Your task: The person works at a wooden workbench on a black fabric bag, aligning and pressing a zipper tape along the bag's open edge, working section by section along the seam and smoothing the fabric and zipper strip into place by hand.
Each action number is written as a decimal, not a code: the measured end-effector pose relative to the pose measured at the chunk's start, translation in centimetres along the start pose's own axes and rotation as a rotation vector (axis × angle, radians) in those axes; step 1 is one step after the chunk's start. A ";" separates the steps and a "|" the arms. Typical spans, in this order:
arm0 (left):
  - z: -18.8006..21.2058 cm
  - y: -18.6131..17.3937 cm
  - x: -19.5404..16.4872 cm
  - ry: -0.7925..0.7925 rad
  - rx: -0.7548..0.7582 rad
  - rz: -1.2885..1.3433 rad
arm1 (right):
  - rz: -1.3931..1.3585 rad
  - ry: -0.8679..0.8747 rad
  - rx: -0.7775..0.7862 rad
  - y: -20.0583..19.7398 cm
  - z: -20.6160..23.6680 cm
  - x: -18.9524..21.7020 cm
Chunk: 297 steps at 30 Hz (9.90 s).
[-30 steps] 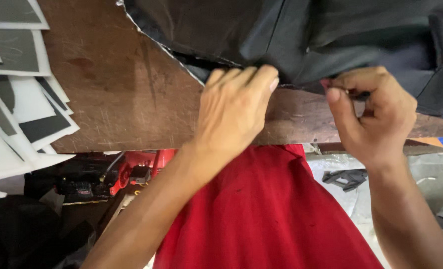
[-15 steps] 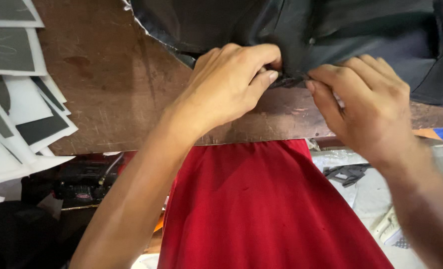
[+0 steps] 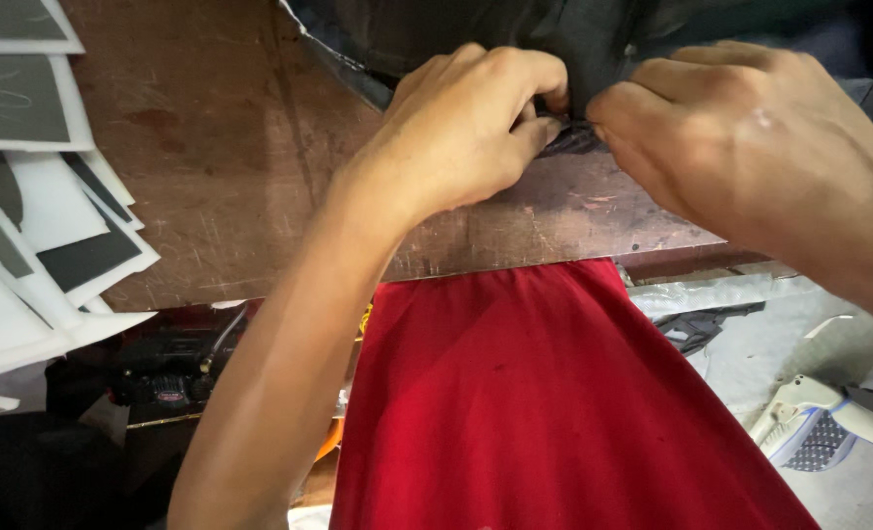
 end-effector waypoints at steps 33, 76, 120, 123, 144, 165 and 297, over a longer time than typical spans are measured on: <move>-0.6 -0.2 0.1 -0.001 0.122 -0.025 | 0.240 -0.030 0.257 0.6 -1.0 -0.3; -0.5 0.4 0.8 -0.109 0.166 0.003 | 0.093 0.019 0.039 0.8 0.5 -0.1; -0.8 0.5 1.5 -0.132 0.194 0.010 | 0.114 -0.093 -0.080 -0.4 1.5 0.3; -0.7 0.0 0.2 0.053 0.112 0.051 | 0.112 -0.088 -0.083 0.1 1.7 0.3; -0.8 0.2 0.4 0.019 0.161 0.060 | 0.109 -0.064 -0.079 1.2 2.6 0.7; 1.8 2.6 -1.9 0.023 -0.202 -0.149 | -0.263 0.397 -0.535 3.1 10.6 -2.3; 1.9 2.0 0.6 0.145 -0.140 0.138 | -0.123 0.381 -0.206 -0.5 5.2 0.1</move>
Point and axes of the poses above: each hand's wrist, its own z-axis away from the middle knuckle, its own y-axis out of the palm, x = y × z, the point moved 8 cm from there along -z, towards the middle knuckle, and after that the axes turned 12 degrees about -y, right-handed, at the moved point
